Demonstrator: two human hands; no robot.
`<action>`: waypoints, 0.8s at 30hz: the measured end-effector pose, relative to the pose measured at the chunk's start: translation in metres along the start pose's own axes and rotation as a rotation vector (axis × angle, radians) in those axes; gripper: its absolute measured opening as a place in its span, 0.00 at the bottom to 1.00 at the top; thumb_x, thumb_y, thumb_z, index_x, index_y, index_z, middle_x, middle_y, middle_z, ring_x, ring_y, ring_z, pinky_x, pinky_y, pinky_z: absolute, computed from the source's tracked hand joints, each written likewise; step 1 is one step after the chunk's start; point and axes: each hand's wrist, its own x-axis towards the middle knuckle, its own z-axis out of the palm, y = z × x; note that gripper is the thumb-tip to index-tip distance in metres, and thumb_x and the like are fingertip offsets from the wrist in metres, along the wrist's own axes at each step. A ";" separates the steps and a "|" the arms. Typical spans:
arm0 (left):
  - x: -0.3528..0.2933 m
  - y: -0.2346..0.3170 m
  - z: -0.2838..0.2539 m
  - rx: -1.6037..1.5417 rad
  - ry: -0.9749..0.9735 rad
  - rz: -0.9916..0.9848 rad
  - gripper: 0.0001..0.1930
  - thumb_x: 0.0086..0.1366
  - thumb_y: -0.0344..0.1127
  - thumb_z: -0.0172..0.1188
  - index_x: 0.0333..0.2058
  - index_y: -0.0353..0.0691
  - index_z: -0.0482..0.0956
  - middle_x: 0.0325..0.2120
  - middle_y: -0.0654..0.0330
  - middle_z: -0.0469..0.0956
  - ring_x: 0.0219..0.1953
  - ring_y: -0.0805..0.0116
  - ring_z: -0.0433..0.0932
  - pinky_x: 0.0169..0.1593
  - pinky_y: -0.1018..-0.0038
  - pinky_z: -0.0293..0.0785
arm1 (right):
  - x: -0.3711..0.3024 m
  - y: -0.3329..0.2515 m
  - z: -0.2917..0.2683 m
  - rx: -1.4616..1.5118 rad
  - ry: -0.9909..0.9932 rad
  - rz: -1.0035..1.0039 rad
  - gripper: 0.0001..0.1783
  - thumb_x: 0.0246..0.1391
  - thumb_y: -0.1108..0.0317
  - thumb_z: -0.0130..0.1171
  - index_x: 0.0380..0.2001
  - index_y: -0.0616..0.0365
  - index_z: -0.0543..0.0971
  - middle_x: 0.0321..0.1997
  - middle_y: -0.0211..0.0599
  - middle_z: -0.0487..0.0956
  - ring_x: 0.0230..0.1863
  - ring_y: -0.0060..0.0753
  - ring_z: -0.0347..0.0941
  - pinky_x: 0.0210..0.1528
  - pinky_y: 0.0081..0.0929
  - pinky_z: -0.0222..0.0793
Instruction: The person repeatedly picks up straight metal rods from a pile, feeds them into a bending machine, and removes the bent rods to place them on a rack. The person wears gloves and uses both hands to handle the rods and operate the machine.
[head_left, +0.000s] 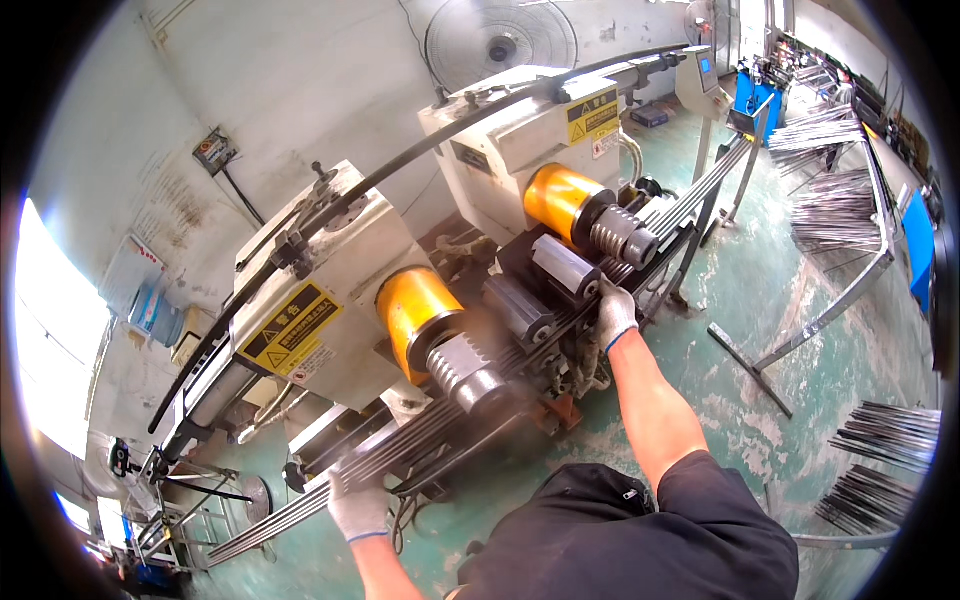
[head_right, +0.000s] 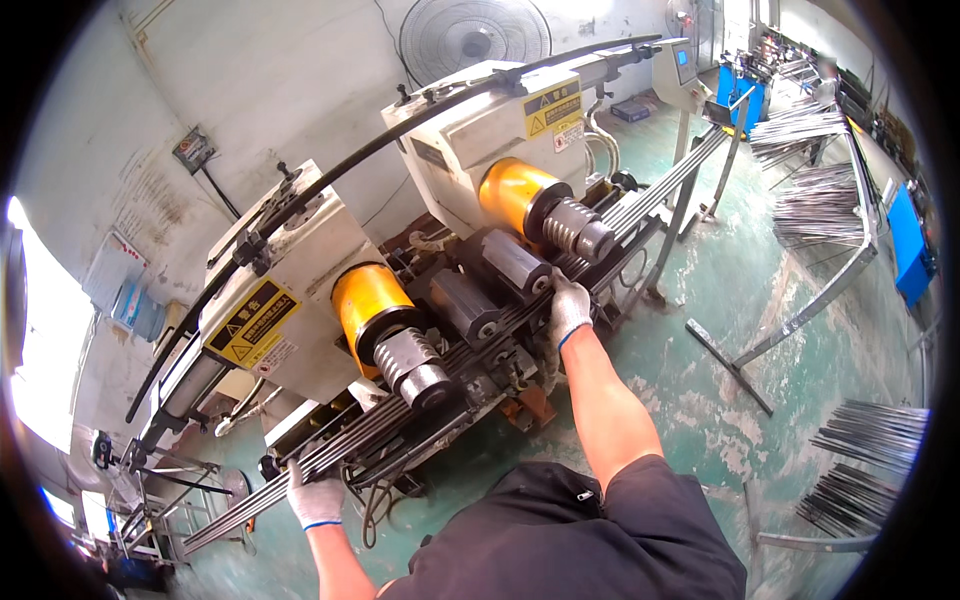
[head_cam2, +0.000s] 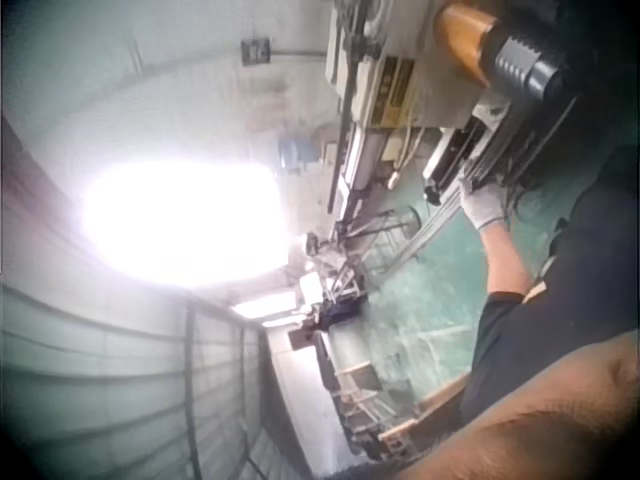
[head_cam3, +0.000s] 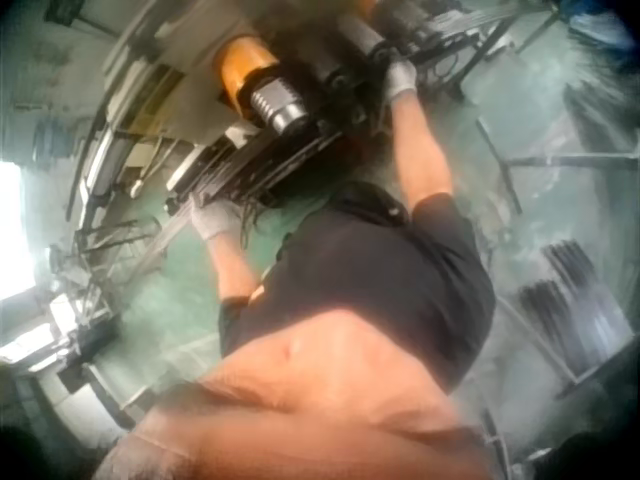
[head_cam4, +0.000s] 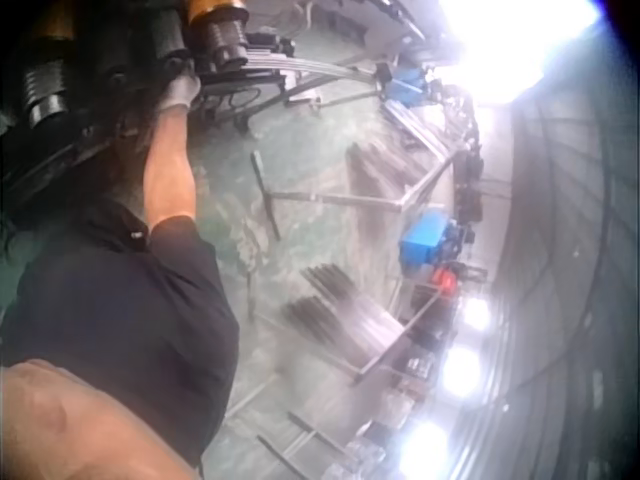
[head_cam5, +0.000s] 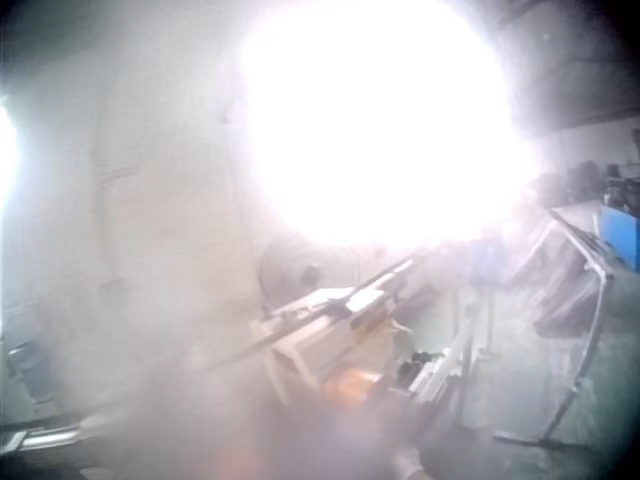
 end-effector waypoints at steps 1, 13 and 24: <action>0.000 0.017 -0.018 -0.062 0.078 0.015 0.27 0.78 0.53 0.56 0.56 0.32 0.78 0.57 0.48 0.80 0.61 0.47 0.76 0.72 0.47 0.66 | 0.005 0.010 0.001 -0.019 -0.002 -0.005 0.20 0.72 0.53 0.60 0.42 0.61 0.84 0.36 0.31 0.83 0.35 0.30 0.78 0.42 0.34 0.75; 0.015 -0.021 -0.021 0.103 0.073 0.071 0.22 0.82 0.46 0.51 0.61 0.34 0.74 0.60 0.49 0.78 0.63 0.51 0.75 0.73 0.54 0.67 | 0.014 0.022 -0.008 -0.375 0.130 -0.202 0.19 0.68 0.54 0.60 0.37 0.62 0.85 0.29 0.32 0.79 0.30 0.27 0.71 0.35 0.33 0.66; 0.018 0.034 -0.066 0.115 0.195 0.202 0.18 0.81 0.48 0.53 0.48 0.40 0.84 0.45 0.57 0.86 0.53 0.56 0.82 0.65 0.54 0.76 | 0.021 0.014 -0.001 -0.248 0.134 -0.104 0.11 0.55 0.65 0.62 0.32 0.63 0.84 0.31 0.36 0.79 0.31 0.33 0.74 0.34 0.37 0.71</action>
